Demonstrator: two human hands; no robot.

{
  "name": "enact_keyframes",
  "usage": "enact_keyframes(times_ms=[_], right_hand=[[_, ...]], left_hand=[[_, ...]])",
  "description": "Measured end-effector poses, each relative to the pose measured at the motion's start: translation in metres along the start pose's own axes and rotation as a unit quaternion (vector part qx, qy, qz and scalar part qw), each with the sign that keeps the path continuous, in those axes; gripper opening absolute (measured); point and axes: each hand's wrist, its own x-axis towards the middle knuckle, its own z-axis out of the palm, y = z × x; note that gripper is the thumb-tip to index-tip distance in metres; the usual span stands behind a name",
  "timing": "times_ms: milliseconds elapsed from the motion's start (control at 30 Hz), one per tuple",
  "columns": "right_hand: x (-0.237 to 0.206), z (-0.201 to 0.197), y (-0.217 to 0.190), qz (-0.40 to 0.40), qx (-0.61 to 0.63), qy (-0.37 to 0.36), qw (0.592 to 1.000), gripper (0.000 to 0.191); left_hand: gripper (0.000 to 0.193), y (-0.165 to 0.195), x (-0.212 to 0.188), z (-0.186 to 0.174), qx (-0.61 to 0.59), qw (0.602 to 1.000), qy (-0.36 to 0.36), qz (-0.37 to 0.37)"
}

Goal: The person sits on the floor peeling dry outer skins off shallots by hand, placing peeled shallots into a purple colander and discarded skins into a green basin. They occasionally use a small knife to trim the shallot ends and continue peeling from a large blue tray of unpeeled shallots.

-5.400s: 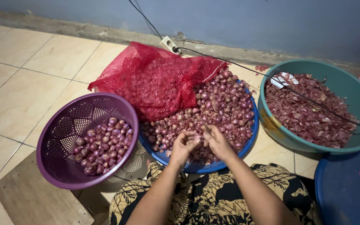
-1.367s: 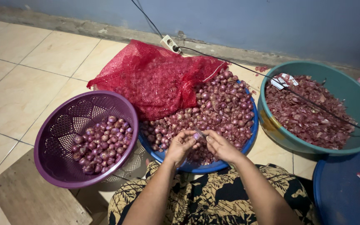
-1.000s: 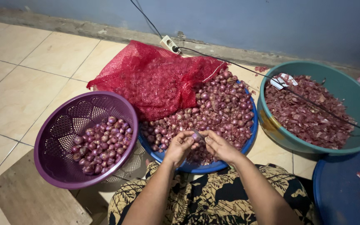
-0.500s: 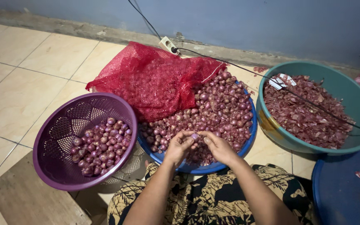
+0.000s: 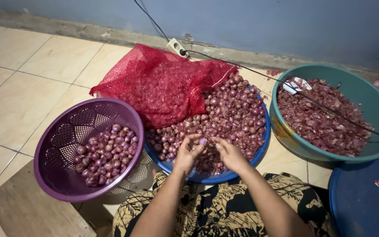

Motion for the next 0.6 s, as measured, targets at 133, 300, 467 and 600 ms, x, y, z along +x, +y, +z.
enact_keyframes(times_ms=[133, 300, 467, 600], right_hand=[[-0.002, 0.001, 0.003, -0.045, 0.075, -0.039, 0.995, 0.05], [-0.002, 0.008, 0.0, -0.027, 0.027, -0.04, 0.998, 0.043], [0.0, 0.0, 0.004, -0.051, 0.14, -0.071, 0.986, 0.044], [0.0, 0.004, 0.011, -0.076, 0.089, -0.042, 0.992, 0.045]], left_hand=[[0.032, 0.003, 0.0, 0.001, -0.062, 0.998, -0.006, -0.01], [0.029, -0.002, 0.0, -0.006, -0.112, 0.993, -0.01, -0.036], [0.028, -0.003, 0.003, -0.009, -0.11, 0.991, -0.018, -0.068], [0.025, -0.003, 0.003, -0.009, -0.153, 0.985, -0.035, -0.068]])
